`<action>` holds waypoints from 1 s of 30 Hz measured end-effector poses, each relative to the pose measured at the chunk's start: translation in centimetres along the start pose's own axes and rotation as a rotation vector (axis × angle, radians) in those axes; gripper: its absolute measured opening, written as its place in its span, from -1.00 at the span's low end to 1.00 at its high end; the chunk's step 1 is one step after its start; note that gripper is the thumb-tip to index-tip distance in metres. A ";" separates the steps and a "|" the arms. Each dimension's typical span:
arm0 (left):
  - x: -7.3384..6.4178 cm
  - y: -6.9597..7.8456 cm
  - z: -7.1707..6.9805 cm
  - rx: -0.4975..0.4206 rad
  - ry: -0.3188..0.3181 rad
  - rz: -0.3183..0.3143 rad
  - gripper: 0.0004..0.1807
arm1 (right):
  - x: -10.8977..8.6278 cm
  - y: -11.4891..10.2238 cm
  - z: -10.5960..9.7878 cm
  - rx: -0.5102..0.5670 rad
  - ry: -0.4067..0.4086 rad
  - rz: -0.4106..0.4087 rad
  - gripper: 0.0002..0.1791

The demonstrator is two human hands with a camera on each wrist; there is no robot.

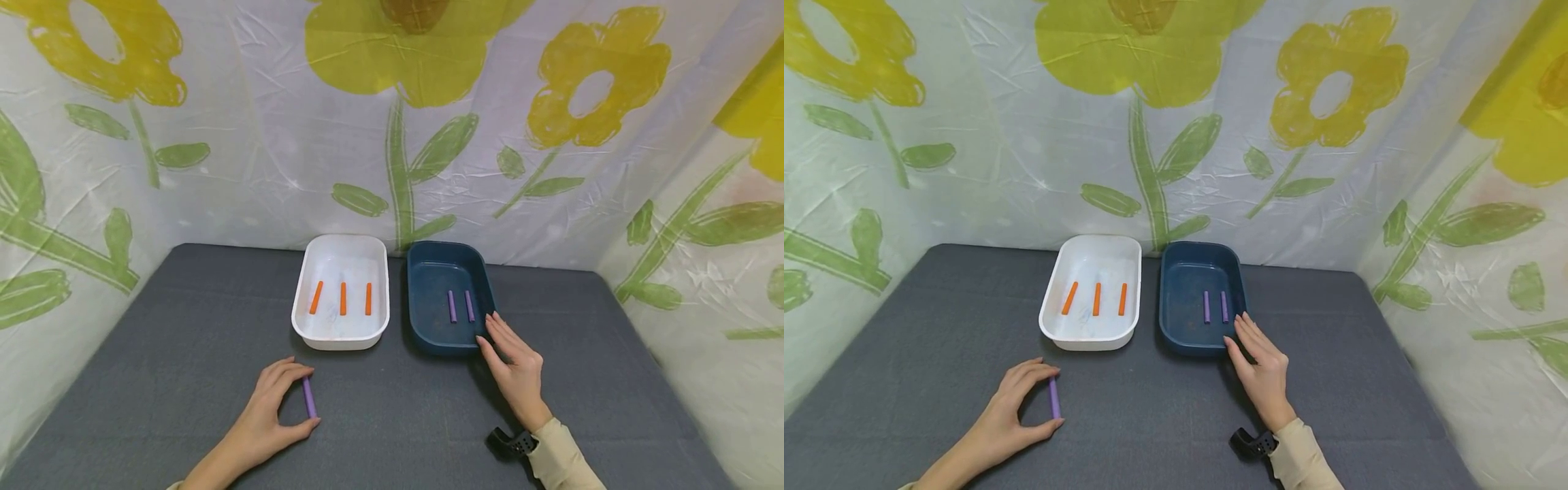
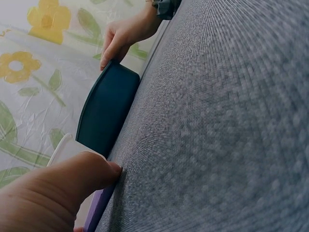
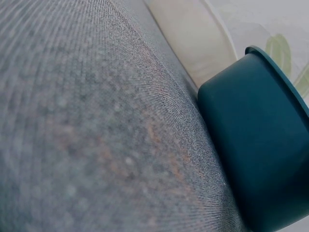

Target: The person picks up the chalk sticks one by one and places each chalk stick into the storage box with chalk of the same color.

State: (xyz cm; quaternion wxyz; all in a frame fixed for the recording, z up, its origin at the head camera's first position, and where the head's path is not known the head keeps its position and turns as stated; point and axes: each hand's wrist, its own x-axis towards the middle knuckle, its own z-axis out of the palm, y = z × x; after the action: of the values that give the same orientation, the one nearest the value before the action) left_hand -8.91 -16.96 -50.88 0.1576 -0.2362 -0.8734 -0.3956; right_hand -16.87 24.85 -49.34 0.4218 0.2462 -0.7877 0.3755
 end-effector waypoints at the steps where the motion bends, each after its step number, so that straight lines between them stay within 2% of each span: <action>1: 0.0 0.0 0.0 0.000 0.004 0.004 -0.20 | 0.1 0.0 0.0 -0.002 0.001 -0.002 -0.46; 5: 0.1 -0.1 0.1 -0.003 0.027 0.024 -0.20 | 0.3 -0.1 -0.1 0.006 0.004 -0.005 -0.48; 12: 0.4 1.1 0.1 -0.063 0.006 -0.034 -0.22 | 0.1 -0.3 -0.5 0.021 -0.070 0.078 -0.51; 18: 1.3 2.5 -0.4 -0.092 0.019 0.062 -0.21 | -0.6 -0.9 -1.1 0.016 -0.168 0.146 -0.43; 20: 1.6 3.0 -0.6 -0.104 0.013 0.071 -0.20 | -0.9 -1.1 -1.2 0.027 -0.184 0.156 -0.40; 25: 2.7 4.3 -1.1 -0.152 -0.024 0.061 -0.20 | -1.0 -1.4 -1.0 0.070 -0.167 0.171 -0.39; 30: 4.6 5.6 -1.4 -0.171 -0.040 0.076 -0.23 | -1.0 -1.2 -0.9 0.081 -0.139 0.155 -0.42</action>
State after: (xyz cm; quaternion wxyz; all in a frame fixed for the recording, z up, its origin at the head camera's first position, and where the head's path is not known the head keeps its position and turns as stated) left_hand -9.61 -13.48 -44.43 0.1342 -0.2895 -0.8298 -0.4578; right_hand -15.04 24.90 -49.38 0.3256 0.2269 -0.8159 0.4204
